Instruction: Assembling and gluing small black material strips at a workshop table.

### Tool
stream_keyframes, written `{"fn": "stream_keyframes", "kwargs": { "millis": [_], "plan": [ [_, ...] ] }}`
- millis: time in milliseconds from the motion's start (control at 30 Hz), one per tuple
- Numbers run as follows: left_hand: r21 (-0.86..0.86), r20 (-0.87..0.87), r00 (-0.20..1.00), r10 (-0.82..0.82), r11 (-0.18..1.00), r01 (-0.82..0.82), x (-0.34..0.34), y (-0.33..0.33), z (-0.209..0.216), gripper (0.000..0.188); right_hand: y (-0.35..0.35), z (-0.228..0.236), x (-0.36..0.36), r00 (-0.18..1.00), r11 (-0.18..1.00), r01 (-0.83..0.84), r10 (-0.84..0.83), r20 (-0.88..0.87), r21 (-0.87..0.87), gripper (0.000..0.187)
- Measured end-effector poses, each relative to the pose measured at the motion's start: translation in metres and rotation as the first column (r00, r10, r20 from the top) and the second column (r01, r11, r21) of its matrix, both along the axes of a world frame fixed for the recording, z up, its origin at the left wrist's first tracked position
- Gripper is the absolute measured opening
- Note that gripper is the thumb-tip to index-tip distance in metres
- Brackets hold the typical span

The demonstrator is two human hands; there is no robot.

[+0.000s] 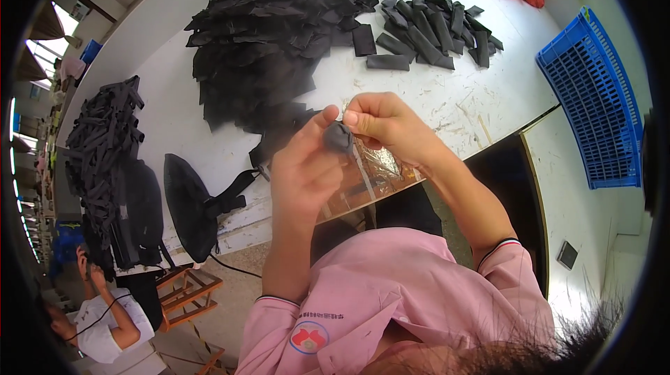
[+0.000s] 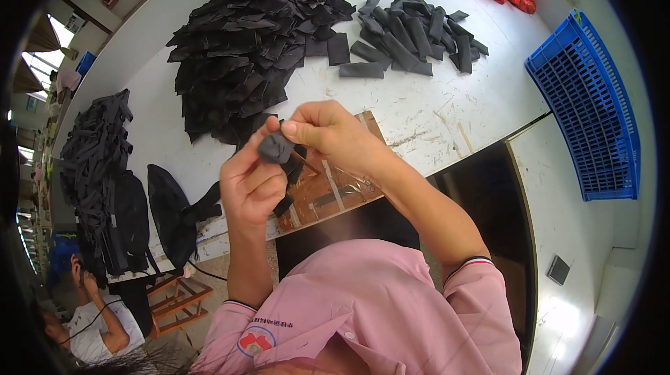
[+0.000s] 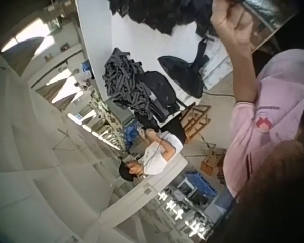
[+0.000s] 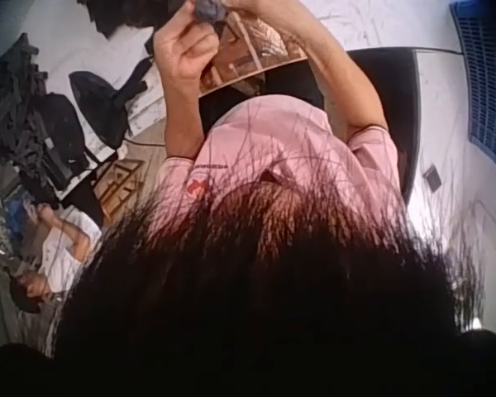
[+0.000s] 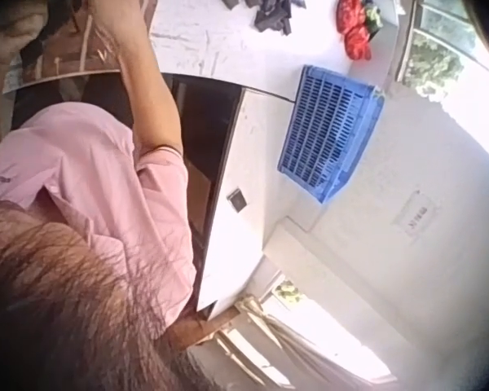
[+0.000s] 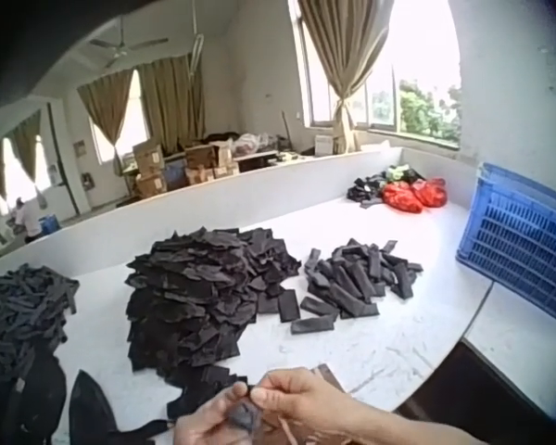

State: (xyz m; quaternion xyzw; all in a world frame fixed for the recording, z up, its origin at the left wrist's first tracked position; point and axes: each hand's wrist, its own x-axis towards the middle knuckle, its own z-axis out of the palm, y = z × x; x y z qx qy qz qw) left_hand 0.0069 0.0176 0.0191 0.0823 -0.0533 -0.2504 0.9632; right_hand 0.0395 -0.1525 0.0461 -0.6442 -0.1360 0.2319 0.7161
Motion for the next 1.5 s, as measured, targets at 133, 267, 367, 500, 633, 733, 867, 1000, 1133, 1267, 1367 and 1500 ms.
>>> {"fn": "stream_keyframes", "kwargs": {
  "millis": [133, 267, 367, 500, 633, 733, 867, 1000, 1133, 1267, 1367, 1500],
  "plan": [
    [0.031, -0.324, 0.946, 0.002, 0.999, 0.009, 0.002, 0.0, -0.052, 0.024, 0.005, -0.059, 0.002, 0.962, 0.977, -0.019, 0.076, -0.263, 0.214, 0.026],
    [-0.193, -0.439, 0.896, -0.069, 0.981, -0.019, 0.016, -0.003, -0.042, 0.021, 0.01, -0.054, 0.01, 0.971, 0.988, 0.037, -0.001, -0.238, 0.149, 0.025],
    [-0.279, -0.496, 0.868, -0.035, 0.953, -0.121, 0.018, -0.002, -0.036, 0.017, 0.015, -0.028, 0.012, 0.996, 1.0, -0.022, 0.024, -0.082, 0.02, 0.025],
    [-0.02, -0.447, 0.891, 0.08, 0.995, -0.099, 0.01, -0.009, -0.06, 0.013, 0.004, -0.08, 0.01, 0.95, 0.961, -0.023, 0.107, -0.293, 0.274, 0.03],
    [0.58, 0.009, 0.952, 0.306, 0.774, -0.254, -0.007, -0.018, -0.04, 0.021, 0.0, -0.078, 0.003, 0.953, 0.979, -0.032, 0.091, -0.289, 0.202, 0.03],
    [0.765, 0.614, 0.754, 0.231, 0.06, -0.641, 0.001, -0.015, -0.038, 0.028, -0.004, -0.075, 0.01, 0.992, 0.998, 0.019, -0.011, -0.124, 0.067, 0.03],
    [0.625, 0.773, 0.634, 0.037, 0.128, -0.77, 0.0, -0.013, -0.02, 0.014, -0.003, -0.048, -0.001, 0.914, 0.966, 0.232, -0.175, 0.366, -0.116, 0.037],
    [0.603, 0.692, 0.626, 0.36, 0.188, -0.775, -0.01, -0.018, -0.012, 0.008, 0.001, -0.019, -0.005, 0.44, 0.817, 0.414, 0.208, 0.874, -0.403, 0.033],
    [0.657, 0.676, 0.684, 0.275, 0.197, -0.728, -0.011, -0.013, -0.041, 0.01, 0.0, -0.061, -0.003, 0.483, 0.789, 0.351, 0.309, 0.819, -0.504, 0.028],
    [0.646, 0.464, 0.828, 0.316, 0.519, -0.56, -0.002, -0.026, -0.024, 0.02, -0.001, -0.066, -0.01, 0.568, 0.79, 0.362, 0.233, 0.789, -0.495, 0.023],
    [0.714, 0.599, 0.794, 0.104, 0.379, -0.589, 0.007, -0.023, -0.004, 0.015, -0.006, -0.059, -0.007, 0.565, 0.826, 0.339, 0.203, 0.8, -0.449, 0.022],
    [0.764, 0.639, 0.764, -0.093, 0.19, -0.616, 0.012, -0.02, -0.02, 0.008, -0.001, -0.092, -0.015, 0.715, 0.84, 0.273, 0.15, 0.683, -0.47, 0.024]
  ]
}}
